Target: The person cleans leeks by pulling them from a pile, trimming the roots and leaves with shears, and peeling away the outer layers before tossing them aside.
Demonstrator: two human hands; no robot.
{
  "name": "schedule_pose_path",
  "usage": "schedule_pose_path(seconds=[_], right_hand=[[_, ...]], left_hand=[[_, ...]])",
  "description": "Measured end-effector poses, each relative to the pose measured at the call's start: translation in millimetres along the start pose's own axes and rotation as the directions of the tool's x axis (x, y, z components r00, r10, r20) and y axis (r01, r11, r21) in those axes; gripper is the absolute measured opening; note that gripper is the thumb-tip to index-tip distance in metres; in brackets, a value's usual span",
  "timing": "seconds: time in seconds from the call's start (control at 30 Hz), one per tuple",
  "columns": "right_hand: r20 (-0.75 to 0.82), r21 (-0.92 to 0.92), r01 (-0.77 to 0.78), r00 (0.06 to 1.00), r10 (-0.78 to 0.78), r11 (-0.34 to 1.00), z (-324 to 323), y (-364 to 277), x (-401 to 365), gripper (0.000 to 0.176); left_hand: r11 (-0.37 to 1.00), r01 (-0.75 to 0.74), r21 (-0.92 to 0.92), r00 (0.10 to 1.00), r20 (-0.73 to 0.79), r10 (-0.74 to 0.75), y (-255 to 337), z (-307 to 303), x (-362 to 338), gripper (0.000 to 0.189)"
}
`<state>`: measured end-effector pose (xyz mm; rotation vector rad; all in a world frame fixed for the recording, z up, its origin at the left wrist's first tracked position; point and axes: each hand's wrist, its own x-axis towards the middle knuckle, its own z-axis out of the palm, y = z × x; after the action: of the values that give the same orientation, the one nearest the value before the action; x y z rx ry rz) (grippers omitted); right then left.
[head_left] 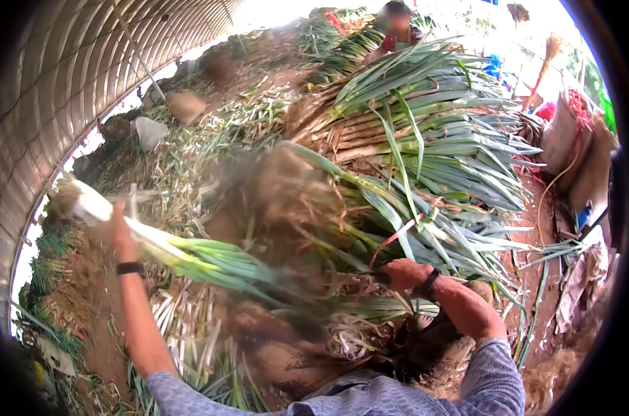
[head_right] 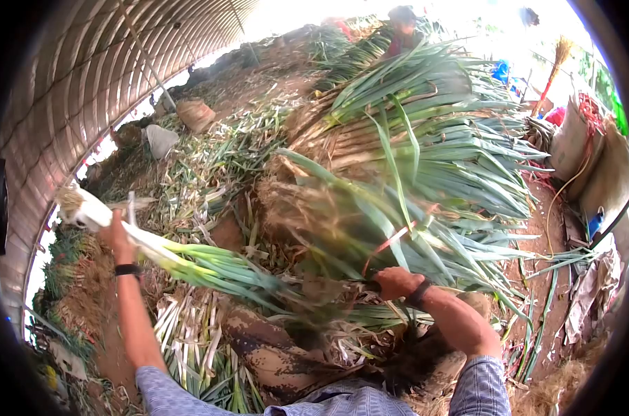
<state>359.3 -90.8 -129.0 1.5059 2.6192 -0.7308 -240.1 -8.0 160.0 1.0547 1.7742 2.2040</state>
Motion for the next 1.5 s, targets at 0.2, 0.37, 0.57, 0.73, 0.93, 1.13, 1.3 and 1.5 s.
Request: schedule_pose_path(seconds=[0.2, 0.37, 0.57, 0.73, 0.93, 1.13, 1.3, 1.5], right_hand=[[-0.07, 0.099, 0.009, 0.998, -0.002, 0.995, -11.5, -14.0, -7.0, 0.026], [-0.035, 0.142, -0.035, 0.999, 0.04, 0.989, -10.5, -13.4, 0.1, 0.028], [-0.112, 0.159, -0.012, 0.993, 0.03, 0.987, -8.5, -12.2, -3.6, 0.03], [-0.111, 0.151, -0.019, 0.993, 0.036, 0.988, -12.2, -5.4, -1.1, 0.031], [-0.124, 0.162, -0.062, 0.989, 0.083, 0.985, -32.9, -11.3, 5.6, 0.028], [-0.204, 0.15, -0.114, 0.968, 0.144, 0.982, -20.7, 5.2, 5.8, 0.031], [-0.155, 0.186, -0.139, 0.973, 0.169, 0.973, -23.7, 0.7, 1.2, 0.032], [0.084, 0.048, -0.17, 0.983, 0.165, 0.984, -17.2, 8.2, 3.1, 0.039]], left_hand=[[0.692, -0.56, 0.455, 0.817, 0.169, 0.551, 50.3, -117.8, 96.9, 0.03], [0.559, -0.337, 0.757, 0.941, 0.257, 0.22, -0.7, -185.4, 113.3, 0.048], [0.099, -0.415, 0.904, 0.757, 0.404, -0.514, -245.8, -278.7, 67.2, 0.094], [0.554, -0.453, 0.699, 0.378, 0.713, -0.591, -326.9, -175.1, -56.9, 0.037], [0.901, -0.07, 0.429, 0.423, 0.83, -0.362, -237.2, 37.6, -141.9, 0.037], [0.865, 0.418, 0.277, 0.226, 0.891, -0.394, -220.5, 141.4, -225.2, 0.023], [0.688, 0.626, 0.367, 0.158, 0.804, -0.573, -276.0, 156.9, -293.6, 0.021], [0.7, 0.692, 0.178, 0.371, 0.744, -0.556, -292.1, 183.9, -322.4, 0.021]])
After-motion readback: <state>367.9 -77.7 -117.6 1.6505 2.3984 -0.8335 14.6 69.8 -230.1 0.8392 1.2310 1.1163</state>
